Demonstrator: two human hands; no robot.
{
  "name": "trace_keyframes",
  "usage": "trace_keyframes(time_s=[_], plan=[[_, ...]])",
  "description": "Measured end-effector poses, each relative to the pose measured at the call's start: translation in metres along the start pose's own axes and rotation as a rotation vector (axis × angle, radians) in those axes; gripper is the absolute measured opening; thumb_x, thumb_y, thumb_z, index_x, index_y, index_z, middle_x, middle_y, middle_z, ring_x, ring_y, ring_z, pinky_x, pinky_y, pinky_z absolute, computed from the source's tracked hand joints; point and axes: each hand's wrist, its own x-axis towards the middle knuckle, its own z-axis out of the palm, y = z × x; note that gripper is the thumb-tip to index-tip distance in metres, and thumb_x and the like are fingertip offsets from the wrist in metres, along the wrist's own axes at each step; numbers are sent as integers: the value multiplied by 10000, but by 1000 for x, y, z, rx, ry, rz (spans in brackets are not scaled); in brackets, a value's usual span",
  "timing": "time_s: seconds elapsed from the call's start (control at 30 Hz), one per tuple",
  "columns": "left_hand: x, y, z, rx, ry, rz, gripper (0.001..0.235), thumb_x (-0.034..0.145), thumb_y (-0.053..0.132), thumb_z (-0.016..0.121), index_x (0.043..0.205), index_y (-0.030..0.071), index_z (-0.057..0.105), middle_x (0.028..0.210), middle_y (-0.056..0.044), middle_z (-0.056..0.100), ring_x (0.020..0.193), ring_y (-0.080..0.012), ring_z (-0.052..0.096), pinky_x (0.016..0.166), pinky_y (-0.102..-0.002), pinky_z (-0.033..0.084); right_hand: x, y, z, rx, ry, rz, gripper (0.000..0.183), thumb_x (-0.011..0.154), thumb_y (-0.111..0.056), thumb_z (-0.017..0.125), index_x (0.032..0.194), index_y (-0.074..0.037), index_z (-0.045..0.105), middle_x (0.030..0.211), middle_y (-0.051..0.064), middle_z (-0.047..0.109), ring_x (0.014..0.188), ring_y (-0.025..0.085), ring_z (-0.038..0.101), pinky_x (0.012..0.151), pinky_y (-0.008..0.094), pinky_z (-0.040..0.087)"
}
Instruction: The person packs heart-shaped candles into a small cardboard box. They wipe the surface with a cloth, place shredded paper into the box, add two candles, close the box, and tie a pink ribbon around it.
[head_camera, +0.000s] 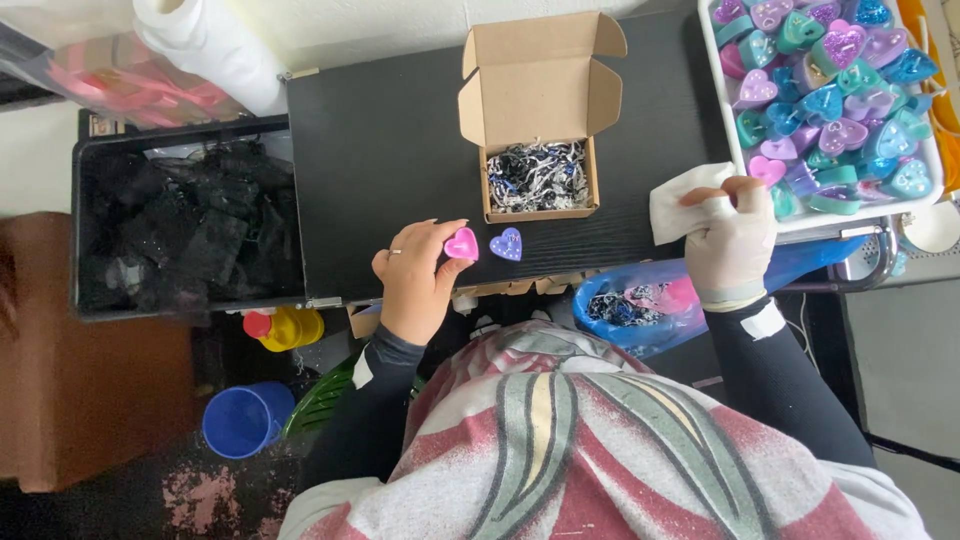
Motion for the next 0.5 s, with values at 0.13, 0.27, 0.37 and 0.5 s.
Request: trace_keyframes(time_s=[0.13,0.27,0.37,0.5], plan=[[-2,0,7,160,-46,-3,392,882,370,739,1260,268,715,1195,24,619,1240,-221,537,928,-483,276,-2,-6,-3,-346,-37,-153,181,881,-156,722,1058,-180,749,1177,55,586,1212,288,502,1154,504,279],[0,1,15,224,-8,33,384,892,396,754,1258,288,719,1255,10,591,1290,-228,492,942,-498,269,-12,-13,-4,-383,-89,-73,414,955,-452,769,1257,-173,716,1263,112,466,1336,358,321,1115,540,160],[6,6,19,226,-15,33,381,858,438,750,1220,321,733,1237,-4,584,1271,-249,481,914,-507,266,-22,-9,10,-377,-96,36,483,984,-469,808,1331,-154,693,1280,117,417,1310,377,276,1093,561,137],[6,0,23,244,-8,60,450,855,478,737,1264,294,700,1271,-9,585,1281,-246,480,925,-512,268,-28,2,23,-421,-49,46,387,958,-400,805,1262,-177,715,1263,116,415,1306,370,298,1127,617,139]])
